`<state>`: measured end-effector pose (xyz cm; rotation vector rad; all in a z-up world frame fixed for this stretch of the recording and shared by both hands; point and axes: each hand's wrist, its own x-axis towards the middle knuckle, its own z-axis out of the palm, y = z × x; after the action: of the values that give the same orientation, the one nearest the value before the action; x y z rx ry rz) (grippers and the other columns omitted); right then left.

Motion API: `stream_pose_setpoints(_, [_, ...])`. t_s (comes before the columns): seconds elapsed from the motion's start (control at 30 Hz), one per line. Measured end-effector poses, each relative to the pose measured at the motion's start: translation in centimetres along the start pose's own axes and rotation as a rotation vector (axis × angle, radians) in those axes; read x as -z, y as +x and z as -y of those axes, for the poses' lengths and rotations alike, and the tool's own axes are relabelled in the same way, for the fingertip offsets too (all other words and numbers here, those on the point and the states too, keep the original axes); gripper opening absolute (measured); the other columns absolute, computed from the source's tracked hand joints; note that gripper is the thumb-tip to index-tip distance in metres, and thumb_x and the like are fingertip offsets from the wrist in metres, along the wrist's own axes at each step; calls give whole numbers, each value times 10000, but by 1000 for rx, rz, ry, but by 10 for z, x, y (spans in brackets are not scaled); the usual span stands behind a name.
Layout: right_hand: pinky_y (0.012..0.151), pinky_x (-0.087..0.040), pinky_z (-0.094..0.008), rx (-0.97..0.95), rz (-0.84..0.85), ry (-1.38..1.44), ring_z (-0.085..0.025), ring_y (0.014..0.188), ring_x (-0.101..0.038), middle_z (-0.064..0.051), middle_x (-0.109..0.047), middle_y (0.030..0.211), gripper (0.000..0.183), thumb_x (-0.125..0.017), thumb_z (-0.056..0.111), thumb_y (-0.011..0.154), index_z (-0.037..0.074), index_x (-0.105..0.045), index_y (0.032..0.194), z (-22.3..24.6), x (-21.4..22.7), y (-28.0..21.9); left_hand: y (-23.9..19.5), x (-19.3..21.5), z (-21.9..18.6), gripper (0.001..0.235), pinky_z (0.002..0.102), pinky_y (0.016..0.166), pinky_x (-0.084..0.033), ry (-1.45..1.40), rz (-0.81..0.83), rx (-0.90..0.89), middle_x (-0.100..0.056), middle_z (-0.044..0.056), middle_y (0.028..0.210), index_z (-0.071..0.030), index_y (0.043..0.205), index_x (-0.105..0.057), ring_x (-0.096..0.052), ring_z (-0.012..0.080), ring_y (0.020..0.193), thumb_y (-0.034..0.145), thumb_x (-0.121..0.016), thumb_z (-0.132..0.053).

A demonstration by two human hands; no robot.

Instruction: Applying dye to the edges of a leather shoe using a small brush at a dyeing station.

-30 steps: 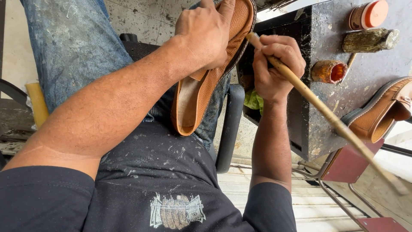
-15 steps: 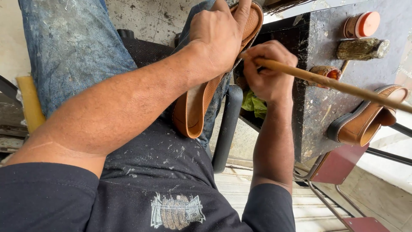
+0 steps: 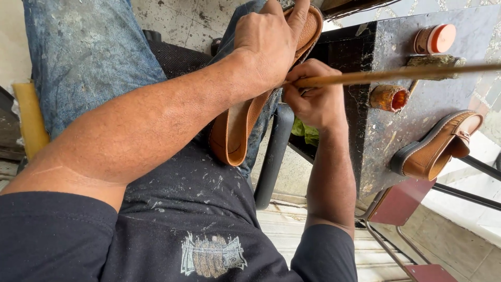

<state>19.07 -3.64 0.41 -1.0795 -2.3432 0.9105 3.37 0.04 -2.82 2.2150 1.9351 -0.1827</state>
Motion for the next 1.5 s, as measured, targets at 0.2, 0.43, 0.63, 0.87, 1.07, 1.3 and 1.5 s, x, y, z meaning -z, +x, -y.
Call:
stream_pose_setpoints(0.2, [536,-603,-291,350,-359,-300,-242,766,-736,-176,-693,905,159,-651,-117,930,34,-641,880,-26,-8,5,-1,3,8,1133,392,528,-556,-66,28,-27,-564,152,1094,-202,1629,-61,-680,186,735,784,-749,-511])
stream_pose_setpoints(0.43, [676,-613,-364,275,-446,-234,-330,859,-745,-228,-682,989,136,-685,-128,920,-9,-642,871,5,-7,3,-6,13,14,993,402,522,-572,-62,44,-88,-559,194,1093,-164,1629,-28,-670,220,724,906,-663,-413])
stream_pose_setpoints(0.63, [703,-646,-363,336,-377,-50,-288,795,-731,-226,-695,912,151,-642,-167,869,-20,-621,851,7,-18,-3,-7,15,21,1331,376,577,-574,-64,103,-98,-541,224,1107,-141,1635,31,-645,204,743,730,-790,-668])
stream_pose_setpoints(0.87, [524,-473,-235,68,-234,500,-123,612,-565,-77,-640,814,190,-668,-80,920,92,-605,972,16,20,-34,-20,32,34,1133,424,656,-607,-224,186,-143,-499,293,1182,-131,1644,17,-610,231,704,880,-753,-455])
stream_pose_setpoints(1.07, [647,-548,-354,100,-768,-28,-252,711,-593,-168,-588,877,117,-644,-46,956,13,-562,898,8,103,-79,-56,36,43,1118,527,664,-576,-554,70,-123,-433,296,1238,-148,1605,-81,-631,495,855,855,-834,-492])
stream_pose_setpoints(1.3, [513,-545,-280,-280,-719,-186,-213,641,-693,-131,-653,772,190,-666,-173,846,-27,-676,968,-40,149,-127,-61,36,48,1263,610,1006,-448,-603,159,38,-578,313,1301,-142,1622,33,-613,499,1103,818,-901,-420])
stream_pose_setpoints(1.5, [650,-646,-236,-578,-545,-326,-104,729,-689,-48,-738,846,125,-705,4,891,86,-699,985,-77,145,-123,-61,36,46,1139,636,919,-493,-589,123,22,-546,303,1284,-56,1579,-98,-607,525,1051,794,-855,-386])
